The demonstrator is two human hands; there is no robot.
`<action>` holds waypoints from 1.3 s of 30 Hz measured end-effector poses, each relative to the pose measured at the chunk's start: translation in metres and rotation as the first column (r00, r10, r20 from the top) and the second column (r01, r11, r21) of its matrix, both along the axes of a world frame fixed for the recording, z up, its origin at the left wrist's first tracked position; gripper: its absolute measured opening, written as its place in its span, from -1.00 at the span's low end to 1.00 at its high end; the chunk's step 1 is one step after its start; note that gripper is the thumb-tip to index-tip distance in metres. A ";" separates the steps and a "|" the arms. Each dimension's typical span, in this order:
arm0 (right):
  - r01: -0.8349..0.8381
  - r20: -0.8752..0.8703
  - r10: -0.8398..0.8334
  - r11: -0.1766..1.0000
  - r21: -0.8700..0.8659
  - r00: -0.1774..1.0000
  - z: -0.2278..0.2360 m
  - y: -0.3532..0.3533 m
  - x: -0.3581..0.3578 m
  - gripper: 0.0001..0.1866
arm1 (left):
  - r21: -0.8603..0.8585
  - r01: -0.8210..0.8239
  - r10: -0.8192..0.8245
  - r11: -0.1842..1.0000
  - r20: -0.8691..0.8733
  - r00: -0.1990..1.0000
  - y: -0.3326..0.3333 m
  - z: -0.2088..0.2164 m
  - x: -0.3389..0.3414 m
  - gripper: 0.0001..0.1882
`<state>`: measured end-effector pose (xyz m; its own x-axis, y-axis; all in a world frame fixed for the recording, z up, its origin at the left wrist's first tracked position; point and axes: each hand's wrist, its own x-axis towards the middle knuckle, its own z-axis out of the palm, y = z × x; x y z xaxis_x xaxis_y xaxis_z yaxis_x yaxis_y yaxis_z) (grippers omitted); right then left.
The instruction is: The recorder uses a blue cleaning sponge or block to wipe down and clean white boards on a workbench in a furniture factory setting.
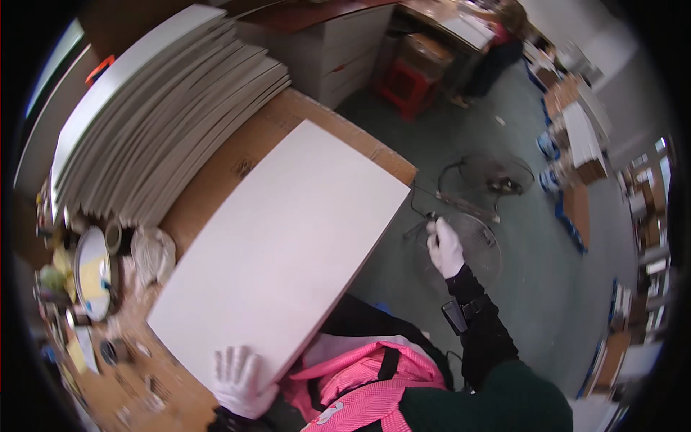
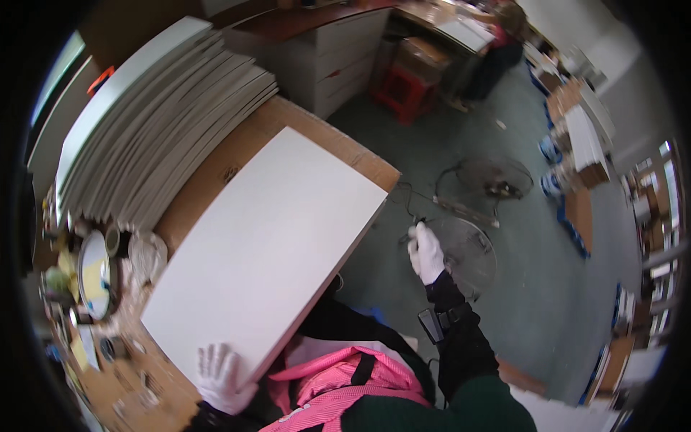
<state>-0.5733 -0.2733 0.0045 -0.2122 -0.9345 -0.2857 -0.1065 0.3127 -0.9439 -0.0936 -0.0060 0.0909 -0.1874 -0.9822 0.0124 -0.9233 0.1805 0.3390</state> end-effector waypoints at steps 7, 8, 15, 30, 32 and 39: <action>0.009 0.109 0.040 0.910 -0.414 0.993 0.076 -0.048 0.069 -0.73 | -0.083 -0.027 0.040 0.996 0.147 0.988 -0.002 0.006 -0.011 -0.14; -0.193 -0.217 0.100 0.864 -0.465 0.971 0.075 -0.040 0.081 -0.80 | -0.077 -0.042 0.054 0.996 0.163 0.985 -0.001 0.005 -0.014 -0.12; -0.912 -0.736 0.544 0.305 -0.274 0.404 0.095 0.059 0.195 -0.85 | -0.058 -0.076 0.088 0.995 0.251 0.964 0.004 0.007 -0.026 -0.03; -0.856 -0.768 0.402 0.364 -0.366 0.499 0.075 -0.038 0.132 -0.87 | -0.026 -0.118 0.120 0.993 0.243 0.962 0.007 0.009 -0.018 -0.06; -0.836 -0.880 0.239 0.485 -0.258 0.410 0.071 -0.065 0.113 -0.88 | -0.036 -0.103 0.108 0.994 0.219 0.970 0.004 0.004 -0.016 -0.06; -0.567 -0.622 0.245 0.724 -0.393 0.744 0.090 -0.098 0.090 -0.82 | 0.020 -0.119 0.112 0.993 0.213 0.971 0.006 0.004 -0.016 -0.07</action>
<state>-0.4838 -0.3712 0.0947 0.2707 -0.9129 0.3056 -0.5911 -0.4082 -0.6957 -0.1100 -0.0004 0.0953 -0.0680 -0.9966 -0.0472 -0.9885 0.0609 0.1384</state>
